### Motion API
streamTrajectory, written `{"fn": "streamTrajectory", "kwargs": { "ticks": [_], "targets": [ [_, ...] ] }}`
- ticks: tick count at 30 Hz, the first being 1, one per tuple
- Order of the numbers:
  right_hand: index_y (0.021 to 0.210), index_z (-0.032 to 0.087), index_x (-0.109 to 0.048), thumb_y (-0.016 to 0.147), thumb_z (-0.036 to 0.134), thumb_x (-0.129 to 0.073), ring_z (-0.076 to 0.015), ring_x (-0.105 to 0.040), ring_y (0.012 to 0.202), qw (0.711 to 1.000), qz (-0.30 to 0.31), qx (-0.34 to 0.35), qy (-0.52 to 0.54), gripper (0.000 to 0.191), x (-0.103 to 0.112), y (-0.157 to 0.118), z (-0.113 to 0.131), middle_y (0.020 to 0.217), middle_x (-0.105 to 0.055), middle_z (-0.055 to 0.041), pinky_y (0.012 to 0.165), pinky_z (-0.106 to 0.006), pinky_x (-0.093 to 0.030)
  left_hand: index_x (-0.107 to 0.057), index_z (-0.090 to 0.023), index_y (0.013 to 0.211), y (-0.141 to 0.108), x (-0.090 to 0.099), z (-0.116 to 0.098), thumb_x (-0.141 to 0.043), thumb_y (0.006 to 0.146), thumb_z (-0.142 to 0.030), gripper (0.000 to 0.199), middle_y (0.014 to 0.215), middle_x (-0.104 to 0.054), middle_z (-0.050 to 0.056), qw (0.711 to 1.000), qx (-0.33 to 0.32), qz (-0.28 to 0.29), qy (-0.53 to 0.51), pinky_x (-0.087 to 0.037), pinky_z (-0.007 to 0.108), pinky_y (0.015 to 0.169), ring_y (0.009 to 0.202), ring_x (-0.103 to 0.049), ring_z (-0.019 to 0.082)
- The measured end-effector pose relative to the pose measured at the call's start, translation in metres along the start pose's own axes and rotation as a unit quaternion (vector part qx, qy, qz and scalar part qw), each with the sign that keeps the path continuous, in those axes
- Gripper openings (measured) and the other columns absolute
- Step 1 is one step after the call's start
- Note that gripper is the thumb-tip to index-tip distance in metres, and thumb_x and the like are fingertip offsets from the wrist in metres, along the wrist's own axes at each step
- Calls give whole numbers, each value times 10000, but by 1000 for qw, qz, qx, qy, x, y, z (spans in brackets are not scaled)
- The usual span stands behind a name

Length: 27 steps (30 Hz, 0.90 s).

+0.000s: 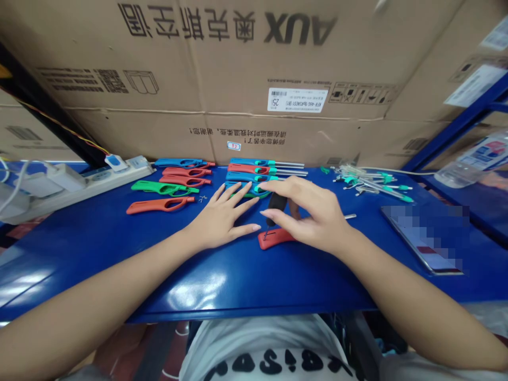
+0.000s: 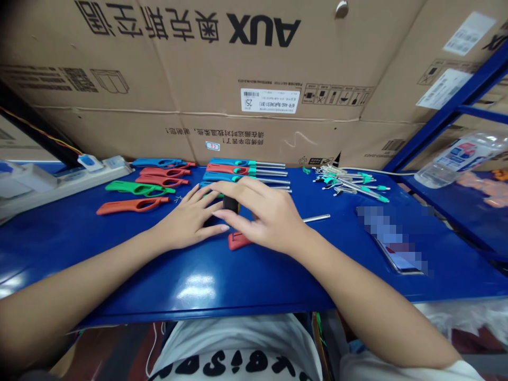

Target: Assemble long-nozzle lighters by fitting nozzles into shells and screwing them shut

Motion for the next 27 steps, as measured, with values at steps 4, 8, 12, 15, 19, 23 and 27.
{"fn": "streamTrajectory", "kwargs": {
  "ticks": [4,8,12,15,19,23,27],
  "targets": [
    [1463,215,-487,1027,225,-440,-205,-692,1041,1000,11,-4,7,439,-2,0,2,1252,-690,-100,844,-337,-583,-379,-291,1557,1,-5,2,-420,966,-688,714,1652,-294,96,1000,3,11,2,-139,619,1239,1530,-223,363],
    [1421,245,-530,1016,249,-477,-191,-705,961,1000,10,-5,21,408,-1,0,1,1201,-711,-73,829,-332,-587,-425,-286,1533,2,-5,4,-424,971,-678,686,1636,-334,90,1000,10,7,-6,-141,619,1239,1519,-247,368],
    [1398,233,-553,988,290,-552,-207,-707,974,999,3,26,-36,414,1,-1,4,1162,-724,-80,833,-330,-582,-452,-254,1519,3,-4,3,-424,971,-675,692,1633,-331,114,1000,12,4,-11,-170,628,1228,1504,-262,390],
    [1528,259,-397,1039,212,-364,-194,-692,1063,998,43,-16,41,492,-8,-1,-1,1331,-655,-85,901,-352,-575,-438,-245,1527,4,-3,2,-410,978,-669,695,1620,-352,123,1000,14,3,-7,-179,634,1221,1494,-268,393],
    [1382,247,-563,1005,282,-521,-178,-713,906,1000,12,-4,29,381,-4,-1,1,1152,-726,-63,853,-327,-583,-466,-241,1508,4,-4,2,-426,981,-650,668,1574,-420,123,1000,11,2,-20,-170,628,1227,1480,-289,384],
    [1407,232,-544,1005,277,-516,-200,-708,998,999,7,21,-24,406,-2,-1,6,1217,-712,-84,857,-326,-582,-462,-216,1505,4,0,0,-474,973,-628,674,1607,-363,139,999,15,-12,-33,-153,636,1228,1498,-256,382],
    [1488,251,-457,1033,213,-394,-192,-687,1089,998,26,-20,59,460,-6,0,-1,1332,-659,-80,914,-345,-579,-488,-210,1476,3,12,-17,-501,982,-561,606,1592,-385,146,998,-31,-23,-56,-128,654,1223,1500,-253,379]
  ]
}}
Point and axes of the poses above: each hand's wrist, its own y-axis towards the middle knuckle, its own x-axis out of the back of the hand, z = x × y, the point moved 9 cm from there along y, towards the middle knuckle
